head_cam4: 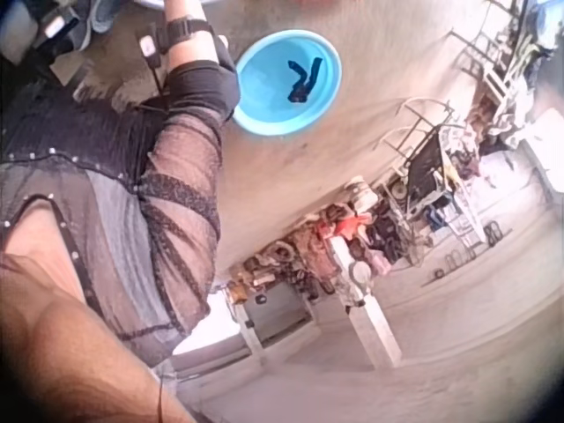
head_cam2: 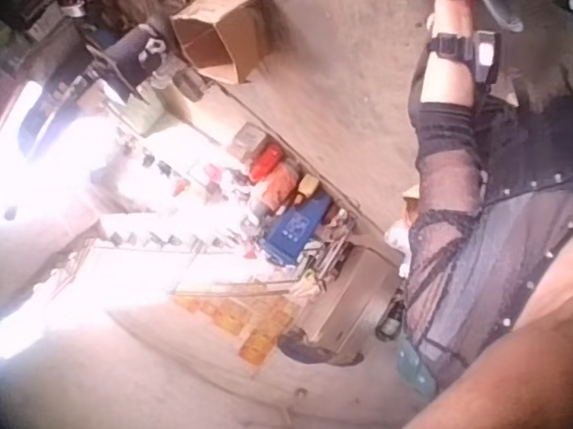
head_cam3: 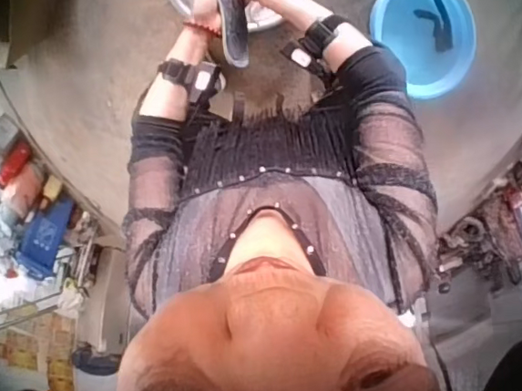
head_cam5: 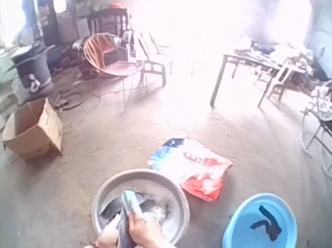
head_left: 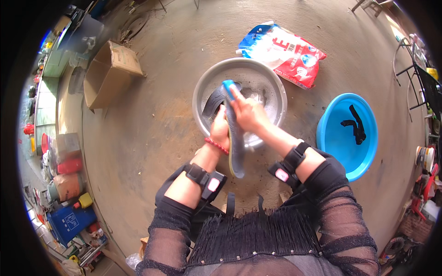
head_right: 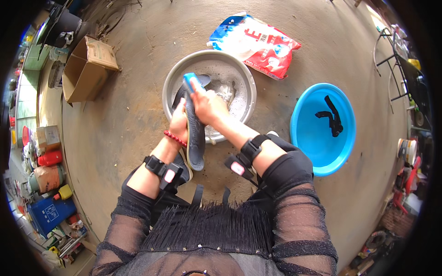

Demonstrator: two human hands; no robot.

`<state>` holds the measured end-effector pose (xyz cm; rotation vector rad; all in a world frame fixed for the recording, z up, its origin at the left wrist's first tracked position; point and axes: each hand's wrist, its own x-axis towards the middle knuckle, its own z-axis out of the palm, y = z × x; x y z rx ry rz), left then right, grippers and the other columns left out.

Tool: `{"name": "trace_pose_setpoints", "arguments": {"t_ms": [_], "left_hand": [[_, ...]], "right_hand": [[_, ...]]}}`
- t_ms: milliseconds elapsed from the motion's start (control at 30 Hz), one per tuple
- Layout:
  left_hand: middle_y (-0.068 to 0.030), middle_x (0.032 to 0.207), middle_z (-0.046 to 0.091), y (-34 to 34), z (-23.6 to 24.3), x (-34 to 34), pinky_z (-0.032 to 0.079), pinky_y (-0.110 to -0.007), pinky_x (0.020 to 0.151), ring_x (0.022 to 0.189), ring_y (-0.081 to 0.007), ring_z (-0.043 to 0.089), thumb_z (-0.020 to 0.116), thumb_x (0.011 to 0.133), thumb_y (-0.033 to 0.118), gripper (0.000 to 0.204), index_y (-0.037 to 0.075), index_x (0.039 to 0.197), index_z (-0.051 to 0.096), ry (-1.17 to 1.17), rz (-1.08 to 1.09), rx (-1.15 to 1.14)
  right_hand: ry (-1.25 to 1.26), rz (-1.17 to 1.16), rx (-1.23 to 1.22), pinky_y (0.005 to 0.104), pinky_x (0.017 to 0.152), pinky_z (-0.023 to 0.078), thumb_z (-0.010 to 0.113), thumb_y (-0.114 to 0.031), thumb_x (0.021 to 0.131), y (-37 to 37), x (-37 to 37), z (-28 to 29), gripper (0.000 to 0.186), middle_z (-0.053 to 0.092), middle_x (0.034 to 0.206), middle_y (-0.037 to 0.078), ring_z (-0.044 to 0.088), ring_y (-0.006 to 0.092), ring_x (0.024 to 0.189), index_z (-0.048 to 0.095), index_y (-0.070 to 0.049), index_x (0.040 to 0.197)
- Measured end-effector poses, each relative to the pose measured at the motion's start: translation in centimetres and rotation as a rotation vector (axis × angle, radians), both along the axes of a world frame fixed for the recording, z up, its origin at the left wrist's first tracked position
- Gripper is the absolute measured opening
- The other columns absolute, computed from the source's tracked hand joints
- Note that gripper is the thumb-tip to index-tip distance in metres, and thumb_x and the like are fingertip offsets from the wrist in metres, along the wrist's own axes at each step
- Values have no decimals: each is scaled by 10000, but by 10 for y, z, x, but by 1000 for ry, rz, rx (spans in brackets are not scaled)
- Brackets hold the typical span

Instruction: The person scrubs a gray sneaker with a blue brush in a metal basin of soapy water, rinses it, and places it in a blue plastic basin. The person then removes and scrubs the insole before returning it to the shoe.

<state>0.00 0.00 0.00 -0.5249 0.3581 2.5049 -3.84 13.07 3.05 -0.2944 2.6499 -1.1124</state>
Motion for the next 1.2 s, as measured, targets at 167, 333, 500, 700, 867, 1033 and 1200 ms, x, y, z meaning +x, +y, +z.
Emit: {"name": "trace_pose_setpoints", "arguments": {"t_ms": [167, 333, 500, 700, 867, 1033, 1200], "left_hand": [[-200, 1111, 628, -34, 10, -20, 502, -507, 901, 997, -344, 624, 217, 1001, 512, 613, 40, 1242, 525, 85, 17, -179], [-85, 1204, 585, 5, 12, -5, 442, -361, 995, 1118, -220, 561, 276, 977, 581, 607, 106, 1282, 499, 104, 36, -171], [-118, 1039, 640, -39, 8, -21, 520, -467, 879, 969, -307, 629, 361, 894, 682, 702, 72, 1192, 539, 200, -76, -60], [-123, 1185, 609, -8, 2, -7, 488, -424, 947, 1054, -261, 609, 283, 1012, 487, 548, 58, 1266, 511, 92, 42, -147], [-163, 1127, 623, -41, 10, -24, 487, -489, 935, 1018, -313, 617, 296, 1005, 494, 548, 45, 1227, 520, 215, 12, -21], [-152, 1182, 613, -26, -2, -15, 460, -452, 982, 1092, -304, 593, 320, 1010, 474, 535, 48, 1266, 515, -29, 44, -108], [-166, 1126, 623, -31, 17, -21, 523, -492, 873, 988, -318, 624, 270, 952, 627, 681, 59, 1234, 521, 64, 57, -348]], "right_hand": [[13, 125, -263, 546, 763, 495, 484, -275, 940, -17, 47, 15, 518, 621, 900, 324, 627, 478, 836, 350, -217, 1437], [46, -59, -134, 538, 665, 508, 461, -320, 956, -3, 0, 3, 458, 627, 837, 299, 632, 472, 773, 409, -198, 1394], [-58, 67, -241, 532, 851, 476, 464, -296, 949, -21, 46, 12, 498, 611, 967, 325, 626, 459, 909, 368, -212, 1431], [55, -136, -114, 537, 692, 504, 472, -280, 948, -5, -3, 11, 466, 644, 781, 262, 642, 439, 769, 393, -206, 1401], [-145, 83, -114, 495, 765, 499, 506, -256, 940, -17, 32, 32, 507, 643, 855, 279, 647, 435, 821, 396, -167, 1427], [-23, -133, -105, 493, 747, 496, 490, -243, 950, -11, 21, 44, 465, 648, 903, 269, 644, 420, 846, 429, -132, 1397], [-203, 158, -162, 515, 786, 493, 480, -279, 938, -15, 30, 31, 506, 621, 935, 318, 630, 459, 852, 372, -186, 1424]]}}
